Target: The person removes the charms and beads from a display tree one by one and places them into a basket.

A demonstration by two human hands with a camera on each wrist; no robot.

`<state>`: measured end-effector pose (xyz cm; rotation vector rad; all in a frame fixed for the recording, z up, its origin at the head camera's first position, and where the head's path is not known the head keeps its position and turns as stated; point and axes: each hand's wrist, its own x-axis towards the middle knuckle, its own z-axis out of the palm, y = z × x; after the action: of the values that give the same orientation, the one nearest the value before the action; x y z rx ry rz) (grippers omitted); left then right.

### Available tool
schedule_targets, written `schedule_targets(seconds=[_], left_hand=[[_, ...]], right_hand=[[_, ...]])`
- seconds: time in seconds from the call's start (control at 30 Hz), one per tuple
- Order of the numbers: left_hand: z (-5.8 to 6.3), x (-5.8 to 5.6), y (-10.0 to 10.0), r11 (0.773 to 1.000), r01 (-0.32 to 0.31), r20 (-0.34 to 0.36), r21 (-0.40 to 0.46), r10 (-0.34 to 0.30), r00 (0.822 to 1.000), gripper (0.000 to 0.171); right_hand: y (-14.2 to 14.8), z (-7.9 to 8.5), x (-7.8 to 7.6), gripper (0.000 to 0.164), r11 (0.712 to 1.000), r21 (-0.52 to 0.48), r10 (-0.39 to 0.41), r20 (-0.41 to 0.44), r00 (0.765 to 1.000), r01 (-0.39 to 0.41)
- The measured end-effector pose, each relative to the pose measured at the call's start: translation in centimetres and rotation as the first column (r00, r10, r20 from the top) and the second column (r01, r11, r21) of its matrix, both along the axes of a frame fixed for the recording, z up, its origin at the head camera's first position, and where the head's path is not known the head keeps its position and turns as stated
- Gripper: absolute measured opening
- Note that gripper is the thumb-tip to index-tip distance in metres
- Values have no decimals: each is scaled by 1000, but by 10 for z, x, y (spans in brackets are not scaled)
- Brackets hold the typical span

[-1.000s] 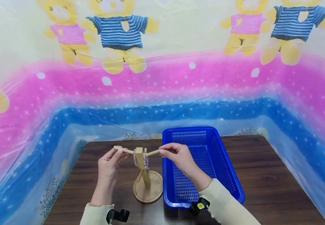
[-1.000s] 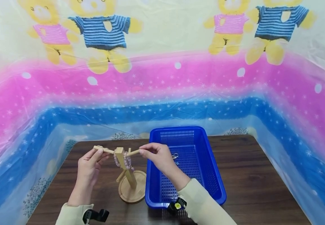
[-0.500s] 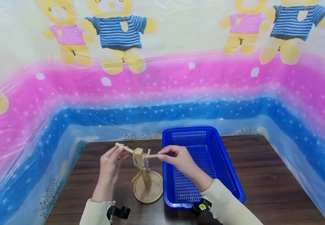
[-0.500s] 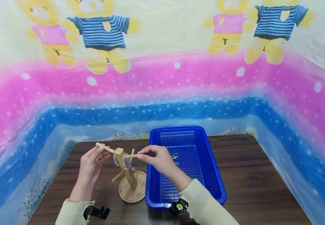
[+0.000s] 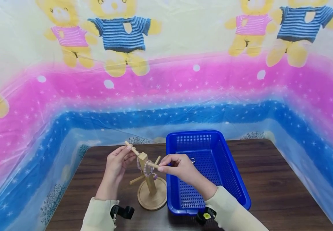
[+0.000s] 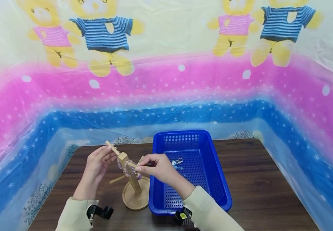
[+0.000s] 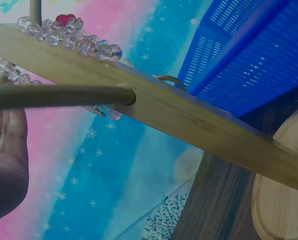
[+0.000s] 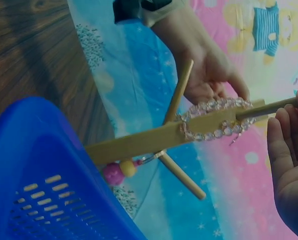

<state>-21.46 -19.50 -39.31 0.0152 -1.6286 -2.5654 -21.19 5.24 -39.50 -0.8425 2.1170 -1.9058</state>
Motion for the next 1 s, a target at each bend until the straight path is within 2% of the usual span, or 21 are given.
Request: schedule_targets(seconds=[0.13, 0.23, 0.4, 0.53, 0.7, 1.0], left_hand=[[2, -7, 2, 999, 3, 59, -33, -1, 998, 39], [3, -12, 4, 998, 21, 99, -53, -15, 995, 40], [5, -18, 3, 995, 69, 125, -72, -59, 990, 38], [5, -22, -1, 986, 136, 132, -91, -124, 983, 40], [6, -26, -7, 968, 213, 137, -130, -196, 971, 39], [7, -37, -10, 926, 320, 124, -201, -300, 946, 37]], right_hand=[[-7, -3, 6, 19, 991, -100, 82, -42, 996, -86], [-13, -6, 11, 18, 981, -154, 109, -81, 991, -121], [-21, -7, 18, 16, 983, -162, 70, -91, 993, -84], [-25, -5, 22, 14, 988, -144, 43, -78, 996, -54], [-29, -7, 27, 12, 992, -123, 16, -93, 996, -27], [-47, -14, 38, 10, 979, -195, -93, -158, 983, 61]])
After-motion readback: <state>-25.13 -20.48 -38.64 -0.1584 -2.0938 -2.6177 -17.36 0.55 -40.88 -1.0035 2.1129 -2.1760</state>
